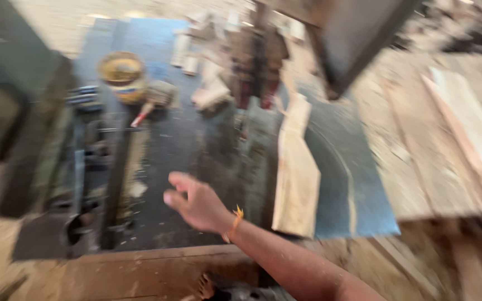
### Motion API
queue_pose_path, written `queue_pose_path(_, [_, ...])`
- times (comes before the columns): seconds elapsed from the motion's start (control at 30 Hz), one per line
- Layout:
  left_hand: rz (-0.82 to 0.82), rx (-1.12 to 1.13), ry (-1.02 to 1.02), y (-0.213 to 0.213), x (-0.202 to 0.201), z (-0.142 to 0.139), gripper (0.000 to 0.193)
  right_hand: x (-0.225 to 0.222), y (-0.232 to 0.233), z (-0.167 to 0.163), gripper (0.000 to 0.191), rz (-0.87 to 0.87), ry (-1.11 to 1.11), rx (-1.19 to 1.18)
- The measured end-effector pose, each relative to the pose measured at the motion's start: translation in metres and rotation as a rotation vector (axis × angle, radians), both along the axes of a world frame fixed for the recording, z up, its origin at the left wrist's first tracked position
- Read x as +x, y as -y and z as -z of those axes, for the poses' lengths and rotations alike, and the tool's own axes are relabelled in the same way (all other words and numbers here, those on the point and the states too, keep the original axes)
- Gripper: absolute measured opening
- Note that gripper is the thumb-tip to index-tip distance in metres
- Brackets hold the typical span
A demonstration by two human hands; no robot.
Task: The person uses a bandsaw to cut a piece of wood along a marked line. They guide the wood with both hands, reposition it for multiple cuts, and remove offcuts. The person also uses a brush to clear sawdust from the table and the wood.
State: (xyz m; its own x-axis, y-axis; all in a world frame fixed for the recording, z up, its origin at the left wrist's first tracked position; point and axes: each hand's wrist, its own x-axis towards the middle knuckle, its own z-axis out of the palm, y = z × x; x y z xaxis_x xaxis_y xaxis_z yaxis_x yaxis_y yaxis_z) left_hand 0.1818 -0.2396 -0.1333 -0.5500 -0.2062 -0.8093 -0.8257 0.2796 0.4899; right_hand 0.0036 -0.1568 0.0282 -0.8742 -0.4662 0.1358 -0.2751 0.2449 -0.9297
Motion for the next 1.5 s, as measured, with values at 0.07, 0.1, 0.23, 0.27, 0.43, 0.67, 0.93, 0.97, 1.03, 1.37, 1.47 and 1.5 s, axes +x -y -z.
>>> queue_pose_path(0.07, [0.025,0.002,-0.049,0.000,0.002,0.005,0.056,0.025,-0.045,0.021,0.040,0.017,-0.283,0.085])
queue_pose_path(0.1, [0.031,0.010,-0.096,-0.001,0.004,0.008,0.057,0.029,-0.075,0.031,0.036,0.043,-0.412,0.142])
queue_pose_path(0.23, [0.116,0.020,-0.297,-0.025,-0.003,-0.035,0.060,0.022,-0.195,0.061,0.025,0.575,-0.287,0.296])
queue_pose_path(0.27, [0.206,-0.026,-0.361,-0.036,-0.007,-0.054,0.060,0.011,-0.228,0.065,0.029,0.643,-0.461,0.534])
queue_pose_path(0.43, [0.523,-0.109,-0.801,-0.105,-0.060,-0.119,0.077,-0.020,-0.310,0.103,0.063,0.864,0.005,0.373])
queue_pose_path(0.67, [0.663,-0.267,-0.773,-0.187,-0.106,-0.106,0.110,-0.050,-0.285,0.150,0.075,0.805,-0.001,0.436])
queue_pose_path(0.93, [0.480,-0.475,-0.743,-0.199,-0.128,-0.089,0.118,-0.078,-0.248,0.162,0.075,0.798,-0.047,0.380])
queue_pose_path(0.97, [0.490,-0.515,-0.700,-0.197,-0.132,-0.090,0.121,-0.083,-0.241,0.163,0.075,0.799,-0.056,0.394])
queue_pose_path(1.03, [0.512,-0.588,-0.626,-0.192,-0.139,-0.094,0.126,-0.092,-0.228,0.164,0.076,0.813,-0.086,0.423])
queue_pose_path(1.37, [0.456,-0.685,-0.821,-0.151,-0.156,-0.072,0.123,-0.115,-0.184,0.184,0.078,0.880,-0.075,0.417])
queue_pose_path(1.47, [0.418,-0.699,-0.912,-0.143,-0.157,-0.058,0.121,-0.118,-0.179,0.187,0.077,0.874,-0.064,0.412])
queue_pose_path(1.5, [0.404,-0.695,-0.951,-0.140,-0.157,-0.055,0.119,-0.119,-0.179,0.187,0.077,0.868,-0.063,0.415])
